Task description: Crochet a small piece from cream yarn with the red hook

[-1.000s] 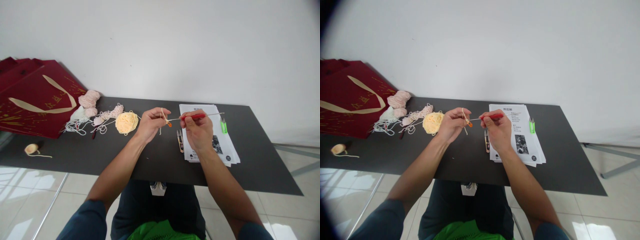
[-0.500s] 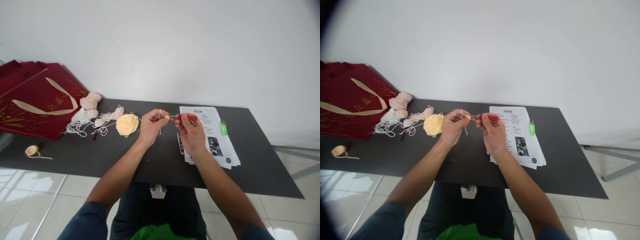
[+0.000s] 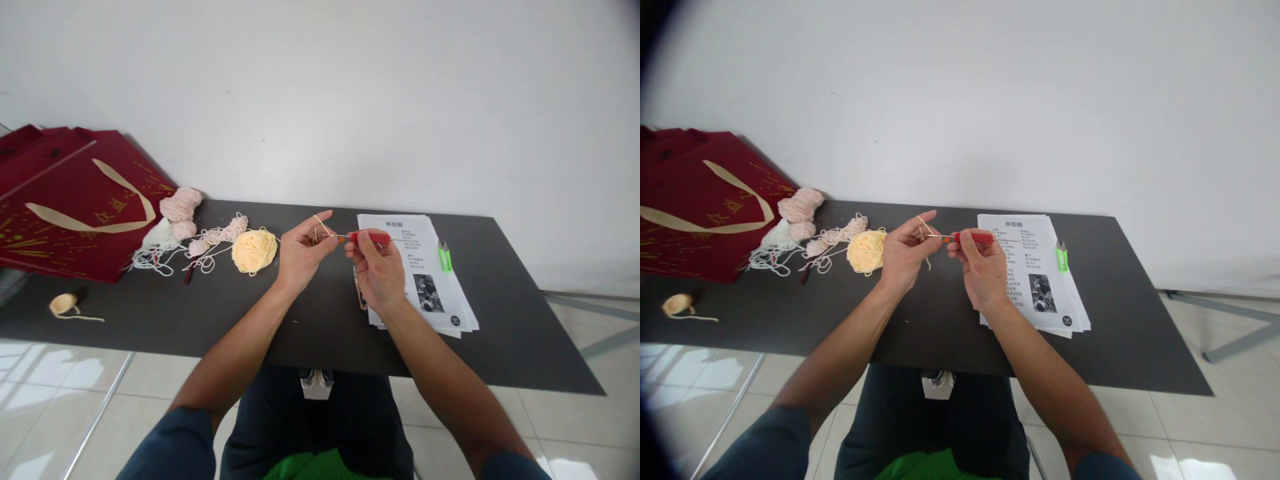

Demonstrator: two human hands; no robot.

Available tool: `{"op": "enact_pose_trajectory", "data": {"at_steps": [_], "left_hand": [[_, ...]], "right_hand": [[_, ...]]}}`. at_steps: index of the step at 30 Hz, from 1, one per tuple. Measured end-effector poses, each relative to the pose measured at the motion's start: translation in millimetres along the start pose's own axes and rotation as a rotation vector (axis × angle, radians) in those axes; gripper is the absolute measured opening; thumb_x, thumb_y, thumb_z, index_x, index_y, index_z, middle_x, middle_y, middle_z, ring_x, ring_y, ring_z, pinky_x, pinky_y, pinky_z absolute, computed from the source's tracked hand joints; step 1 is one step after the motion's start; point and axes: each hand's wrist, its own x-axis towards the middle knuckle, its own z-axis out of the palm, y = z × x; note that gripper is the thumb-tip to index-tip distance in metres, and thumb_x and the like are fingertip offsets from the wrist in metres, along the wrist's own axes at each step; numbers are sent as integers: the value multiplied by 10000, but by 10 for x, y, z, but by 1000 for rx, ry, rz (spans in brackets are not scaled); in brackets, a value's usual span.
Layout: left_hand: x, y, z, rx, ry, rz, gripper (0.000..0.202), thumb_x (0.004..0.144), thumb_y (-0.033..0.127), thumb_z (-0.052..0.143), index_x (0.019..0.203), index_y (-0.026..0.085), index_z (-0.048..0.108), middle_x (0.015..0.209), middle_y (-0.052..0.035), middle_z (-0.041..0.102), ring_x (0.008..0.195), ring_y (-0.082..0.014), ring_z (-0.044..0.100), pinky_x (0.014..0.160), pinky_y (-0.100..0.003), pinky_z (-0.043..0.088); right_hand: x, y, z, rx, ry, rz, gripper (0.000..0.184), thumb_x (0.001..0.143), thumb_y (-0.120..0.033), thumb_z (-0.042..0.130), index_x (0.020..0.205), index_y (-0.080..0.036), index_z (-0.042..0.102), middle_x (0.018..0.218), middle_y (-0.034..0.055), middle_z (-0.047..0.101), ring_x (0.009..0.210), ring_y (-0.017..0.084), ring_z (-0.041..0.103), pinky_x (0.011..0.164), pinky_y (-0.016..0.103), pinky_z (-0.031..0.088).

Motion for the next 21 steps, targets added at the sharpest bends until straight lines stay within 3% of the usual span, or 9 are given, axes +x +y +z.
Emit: {"op": "enact_pose_trajectory", "data": {"at_steps": [8, 13, 17, 19, 21], "left_hand": [[6, -22, 3, -70, 26, -4, 422, 741, 256, 899, 1151, 241, 799, 845, 7, 767, 779, -108, 688, 817, -266, 542], [11, -37, 34, -204, 104, -80, 412, 688, 222, 932, 1081, 220, 808, 803, 0, 777, 790, -117, 713, 824, -267, 528], [11, -21, 63, -324, 123, -178, 422, 658, 186, 941, 1054, 199, 798, 763, 8, 763, 759, -96, 694, 795, -238, 500], [17, -12, 67, -382, 122, -231, 431, 668, 171, 926, 1075, 183, 787, 799, -5, 774, 738, -86, 683, 789, -232, 499], [27, -3, 62, -432, 116, -278, 430, 678, 157, 909, 1088, 166, 780, 827, -20, 780, 731, -85, 679, 776, -226, 503]], "right_hand": [[-13, 24, 25, 5, 61, -67, 173, 846, -359, 837, 913, -230, 743, 889, -9, 811, 682, 101, 733, 652, 238, 632], [-130, 52, 29, -257, 79, -220, 167, 889, -338, 794, 1034, -256, 805, 923, 15, 835, 744, 147, 772, 737, 309, 670], [-217, 82, -32, -567, -29, -450, 221, 917, -265, 760, 1123, -321, 818, 1094, 24, 838, 922, 189, 803, 889, 368, 682], [-221, 114, -70, -613, -98, -601, 291, 906, -200, 761, 1151, -350, 811, 1192, 13, 822, 1036, 210, 797, 958, 396, 670], [-201, 144, -98, -578, -134, -622, 304, 903, -179, 761, 1143, -357, 814, 1231, 6, 811, 1051, 217, 797, 949, 406, 674]]}}
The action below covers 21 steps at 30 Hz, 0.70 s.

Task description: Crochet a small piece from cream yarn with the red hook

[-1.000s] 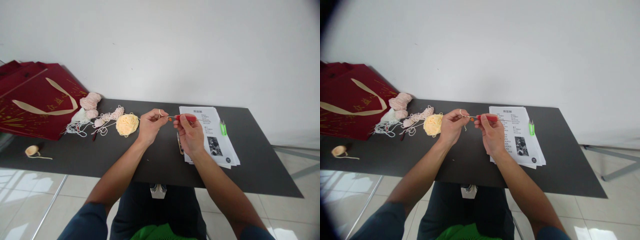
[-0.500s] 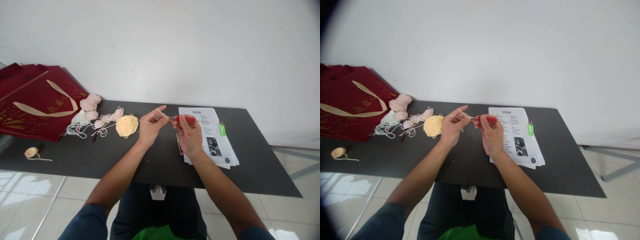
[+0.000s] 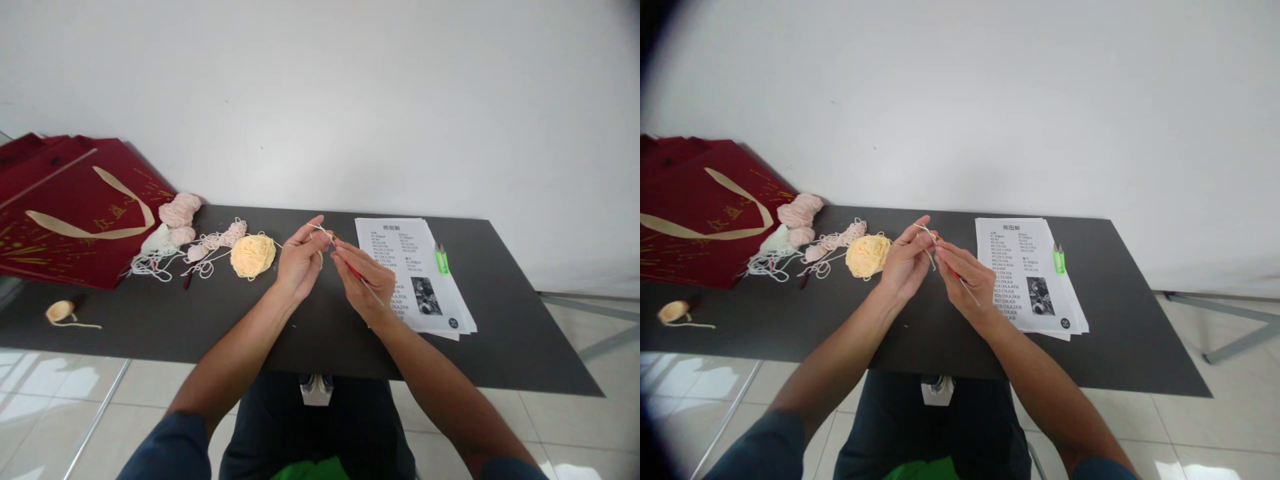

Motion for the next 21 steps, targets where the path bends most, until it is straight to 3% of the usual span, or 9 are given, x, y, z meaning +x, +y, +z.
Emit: {"op": "enact_pose_trajectory", "data": {"at_steps": [5, 9, 14, 21], "left_hand": [[-4, 35, 6, -35, -44, -38, 397, 688, 139, 890, 1071, 146, 787, 796, -18, 761, 719, -90, 664, 723, -218, 498], [-35, 29, 20, -13, -70, -19, 403, 695, 110, 869, 1089, 145, 792, 754, 6, 727, 664, -66, 609, 690, -204, 472], [-41, -12, 12, 26, -99, 11, 440, 677, 81, 851, 1110, 144, 797, 782, -3, 735, 664, -58, 597, 716, -208, 467], [-17, 3, -13, 104, -100, 52, 418, 681, 97, 841, 1094, 153, 801, 748, 8, 705, 678, -72, 585, 725, -237, 460]], "right_hand": [[98, 59, 8, 328, 46, 325, 180, 905, -253, 778, 1066, -318, 829, 1042, 9, 841, 813, 165, 788, 738, 328, 668], [209, 48, 4, 572, 78, 447, 85, 866, -283, 824, 950, -273, 814, 971, 5, 831, 766, 128, 750, 679, 266, 618], [280, 51, -41, 634, 80, 442, 139, 827, -271, 859, 904, -266, 744, 939, -12, 807, 686, 91, 681, 643, 238, 552], [327, 113, -125, 557, 94, 363, 156, 844, -264, 833, 888, -259, 683, 934, -16, 776, 664, 89, 643, 644, 259, 515]]}}
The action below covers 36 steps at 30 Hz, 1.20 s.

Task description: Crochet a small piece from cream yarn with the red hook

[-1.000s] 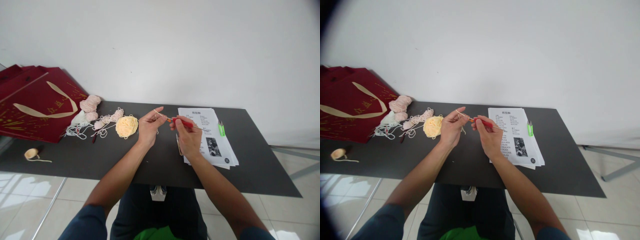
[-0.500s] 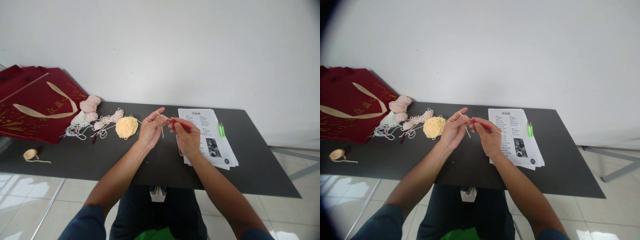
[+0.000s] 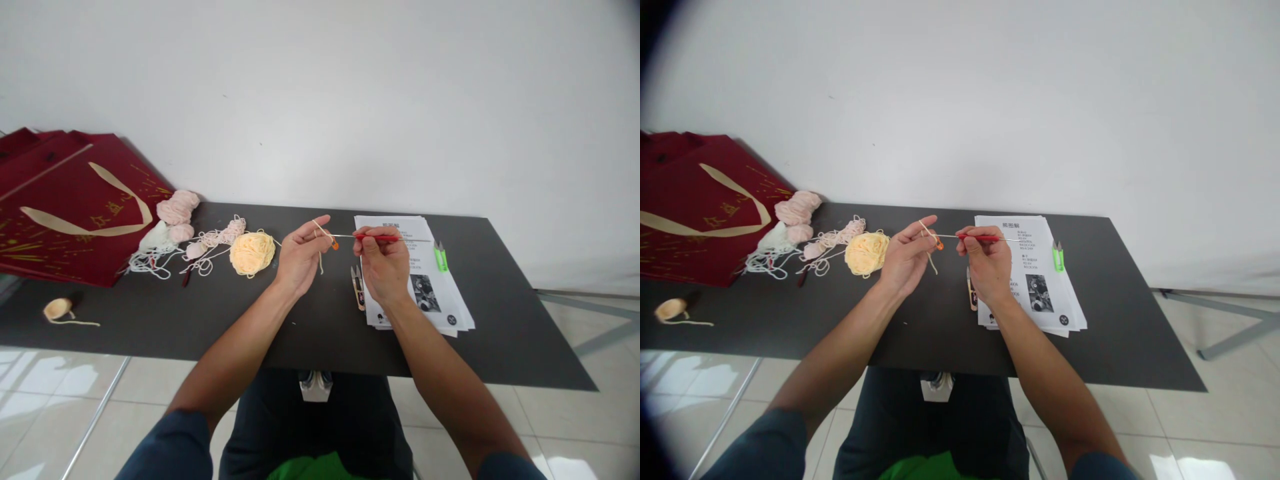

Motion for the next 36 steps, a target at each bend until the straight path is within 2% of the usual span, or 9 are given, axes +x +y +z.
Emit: {"op": "enact_pose_trajectory", "data": {"at_steps": [7, 11, 16, 21, 29, 36], "left_hand": [[-22, -7, 12, 133, 71, 129, 361, 678, 109, 824, 1029, 194, 811, 711, 23, 710, 642, -79, 585, 682, -243, 446], [-19, -13, -26, 187, 26, 168, 332, 689, 92, 798, 994, 218, 824, 685, 35, 681, 626, -74, 561, 657, -235, 427], [-4, 47, -55, 164, -61, 71, 317, 638, 79, 758, 924, 195, 832, 658, 21, 652, 602, -85, 527, 596, -234, 400], [9, 101, -68, 129, -106, -34, 308, 599, 91, 718, 877, 174, 822, 618, 10, 639, 544, -91, 496, 545, -243, 371], [14, 142, -66, 58, -160, -158, 291, 567, 107, 674, 826, 125, 806, 578, -21, 612, 546, -103, 489, 562, -278, 341], [38, 160, -85, -25, -244, -271, 320, 519, 117, 606, 775, 98, 797, 526, -25, 558, 513, -105, 463, 544, -280, 320]], "right_hand": [[-19, 19, -56, -134, -13, -129, 110, 878, -252, 796, 917, -273, 695, 952, -12, 782, 667, 112, 673, 638, 296, 518], [-27, 4, -74, -135, -38, -127, 113, 872, -248, 805, 915, -276, 704, 935, -17, 785, 652, 112, 669, 623, 295, 507], [-26, -30, -75, -78, -75, -75, 129, 870, -242, 812, 920, -267, 695, 920, -13, 780, 647, 101, 646, 621, 279, 486], [-32, -56, -62, -106, -75, -41, 187, 849, -313, 839, 902, -260, 667, 893, -16, 771, 635, 104, 630, 615, 282, 492], [-63, -112, -30, -112, -85, -4, 206, 835, -362, 852, 887, -277, 671, 889, -12, 767, 631, 116, 624, 614, 297, 505], [-70, -128, -36, -82, -111, 3, 197, 835, -344, 856, 888, -277, 679, 889, -11, 775, 624, 112, 620, 610, 292, 495]]}}
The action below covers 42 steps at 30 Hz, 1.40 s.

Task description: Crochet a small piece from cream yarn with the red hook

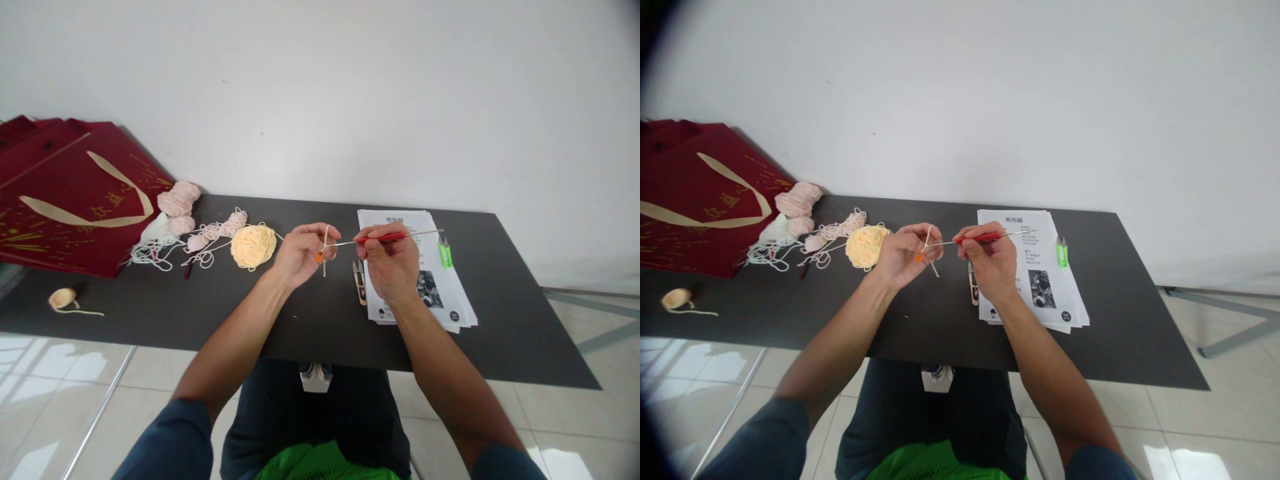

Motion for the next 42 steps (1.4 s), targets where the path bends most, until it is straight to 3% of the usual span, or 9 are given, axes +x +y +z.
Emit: {"op": "enact_pose_trajectory", "data": {"at_steps": [7, 12, 17, 27, 42], "left_hand": [[-17, 7, -7, 6, -19, 60, 219, 578, 103, 706, 770, 134, 805, 627, -47, 651, 592, -119, 544, 589, -271, 392], [-29, -36, 8, 117, 67, 259, 138, 665, 160, 875, 788, 195, 823, 768, -36, 726, 724, -128, 623, 713, -272, 482], [-12, -126, 22, 302, 181, 378, 152, 722, 240, 907, 860, 214, 848, 836, -39, 763, 724, -116, 626, 696, -257, 475], [-16, -161, 31, 242, 193, 346, 423, 744, 202, 895, 1156, 251, 811, 829, 11, 751, 749, -81, 662, 755, -221, 500], [-1, -119, 32, 40, 138, 130, 406, 684, 172, 905, 1081, 173, 820, 834, -41, 794, 731, -120, 690, 741, -268, 509]], "right_hand": [[35, -20, 45, 171, 27, 130, 239, 783, -340, 902, 849, -252, 690, 832, -23, 774, 604, 81, 611, 567, 229, 496], [57, 15, 48, 258, 79, 271, 206, 805, -355, 887, 845, -243, 719, 870, -34, 792, 634, 56, 652, 586, 173, 570], [42, 58, 72, 334, 109, 345, 239, 774, -366, 913, 885, -257, 732, 922, -44, 826, 712, 50, 739, 689, 136, 637], [11, 89, 162, 289, 168, 303, 219, 822, -354, 873, 923, -247, 711, 949, -26, 835, 760, 72, 784, 724, 152, 662], [-12, 89, 176, 231, 124, 292, 171, 875, -361, 821, 936, -249, 706, 950, -20, 822, 732, 69, 733, 676, 173, 623]]}}
